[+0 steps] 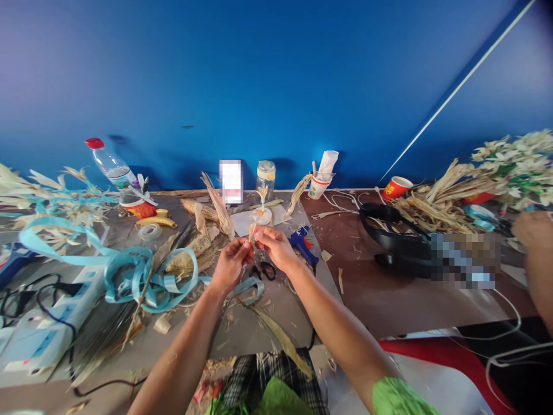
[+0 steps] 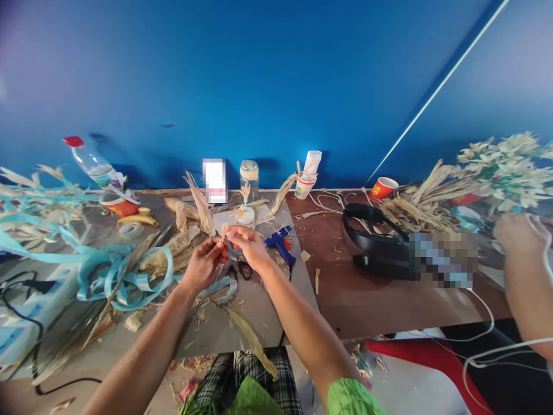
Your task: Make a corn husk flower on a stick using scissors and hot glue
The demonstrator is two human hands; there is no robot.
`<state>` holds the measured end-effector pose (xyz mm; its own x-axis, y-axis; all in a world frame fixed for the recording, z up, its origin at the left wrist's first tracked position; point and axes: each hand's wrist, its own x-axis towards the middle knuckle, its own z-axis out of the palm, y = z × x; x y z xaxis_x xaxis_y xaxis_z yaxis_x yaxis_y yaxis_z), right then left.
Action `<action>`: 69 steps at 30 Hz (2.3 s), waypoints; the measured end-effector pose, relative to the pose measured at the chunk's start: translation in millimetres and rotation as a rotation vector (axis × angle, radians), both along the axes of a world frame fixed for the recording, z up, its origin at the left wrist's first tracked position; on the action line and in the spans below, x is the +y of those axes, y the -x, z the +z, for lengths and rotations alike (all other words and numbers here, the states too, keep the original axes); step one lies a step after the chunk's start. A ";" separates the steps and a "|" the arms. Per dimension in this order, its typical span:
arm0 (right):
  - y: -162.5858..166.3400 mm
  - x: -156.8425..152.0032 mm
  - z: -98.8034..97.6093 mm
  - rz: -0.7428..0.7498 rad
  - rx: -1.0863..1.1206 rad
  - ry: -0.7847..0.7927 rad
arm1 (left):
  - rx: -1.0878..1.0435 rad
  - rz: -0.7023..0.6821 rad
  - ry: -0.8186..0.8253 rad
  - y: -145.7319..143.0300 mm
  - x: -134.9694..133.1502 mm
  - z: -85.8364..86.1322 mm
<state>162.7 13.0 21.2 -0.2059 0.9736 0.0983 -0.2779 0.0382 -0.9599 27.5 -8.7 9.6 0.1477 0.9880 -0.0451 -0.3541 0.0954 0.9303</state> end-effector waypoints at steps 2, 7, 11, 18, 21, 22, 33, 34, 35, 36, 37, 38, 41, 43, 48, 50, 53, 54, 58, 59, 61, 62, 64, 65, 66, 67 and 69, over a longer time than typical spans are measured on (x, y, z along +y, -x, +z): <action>-1.6 0.9 0.1 -0.026 -0.006 -0.017 | 0.058 0.028 -0.038 -0.1 0.4 -1.2; 1.5 0.1 4.7 -0.093 -0.131 -0.059 | 0.165 0.054 -0.079 -2.1 -0.2 -0.5; 2.7 -1.7 8.4 -0.121 -0.151 -0.062 | 0.182 0.039 -0.072 -3.3 0.0 0.0; -1.1 2.5 2.7 -0.080 -0.126 -0.009 | 0.342 0.086 -0.136 0.3 0.7 -1.3; -1.1 5.1 0.7 -0.044 0.007 0.164 | 0.509 0.116 -0.243 2.9 0.2 -1.5; -1.2 5.6 0.9 -0.022 0.062 0.237 | 0.573 0.126 -0.281 3.6 0.0 -1.5; -3.1 7.7 4.1 0.086 0.331 0.702 | 0.888 0.134 -0.523 2.9 -2.7 -3.7; -2.8 7.8 3.4 0.093 0.348 0.706 | 0.882 0.139 -0.530 3.1 -2.9 -4.1; -2.6 7.9 2.8 0.102 0.364 0.711 | 0.875 0.144 -0.538 3.3 -3.1 -4.4; -2.3 8.0 2.3 0.108 0.374 0.718 | 0.869 0.147 -0.546 3.6 -3.2 -4.6; -2.0 8.1 1.8 0.112 0.376 0.724 | 0.863 0.149 -0.554 3.8 -3.3 -4.7; -1.7 8.1 1.4 0.111 0.371 0.725 | 0.857 0.150 -0.560 4.0 -3.3 -4.8; -1.3 7.6 1.0 0.082 0.333 0.672 | 0.834 0.141 -0.556 4.5 -3.0 -5.0; -1.4 6.7 1.8 0.054 0.308 0.588 | 0.804 0.146 -0.526 4.8 -2.3 -5.8; -1.3 2.9 5.0 0.068 0.152 0.320 | 0.705 0.177 -0.443 5.4 0.2 -9.4; -0.8 2.0 5.2 0.080 0.087 0.239 | 0.671 0.170 -0.440 5.4 0.3 -9.5; -0.1 1.7 3.6 0.086 0.091 0.241 | 0.664 0.159 -0.471 5.5 -0.7 -7.6; 0.0 1.8 3.0 0.093 0.115 0.272 | 0.674 0.157 -0.481 5.5 -1.2 -6.7; 0.1 1.6 2.7 0.139 0.186 0.370 | 0.701 0.160 -0.492 5.3 -2.7 -4.3; 0.1 1.3 3.3 0.131 0.176 0.360 | 0.689 0.162 -0.482 5.1 -2.7 -4.2; 0.0 0.7 4.9 0.105 0.132 0.310 | 0.642 0.161 -0.445 4.8 -2.2 -4.5; 0.0 0.6 5.6 0.096 0.107 0.282 | 0.612 0.160 -0.422 4.7 -1.9 -4.9; -0.1 0.6 6.5 0.090 0.071 0.237 | 0.561 0.158 -0.389 4.4 -1.1 -5.6; -0.1 0.8 6.6 0.087 0.063 0.222 | 0.546 0.155 -0.383 4.3 -0.9 -6.0; -0.3 1.0 6.5 0.086 0.060 0.212 | 0.539 0.152 -0.385 4.2 -0.8 -6.2; -0.4 1.2 6.4 0.086 0.065 0.208 | 0.538 0.149 -0.390 4.1 -0.8 -6.2; -0.9 1.3 6.1 0.104 0.102 0.232 | 0.551 0.140 -0.407 3.9 -1.3 -5.8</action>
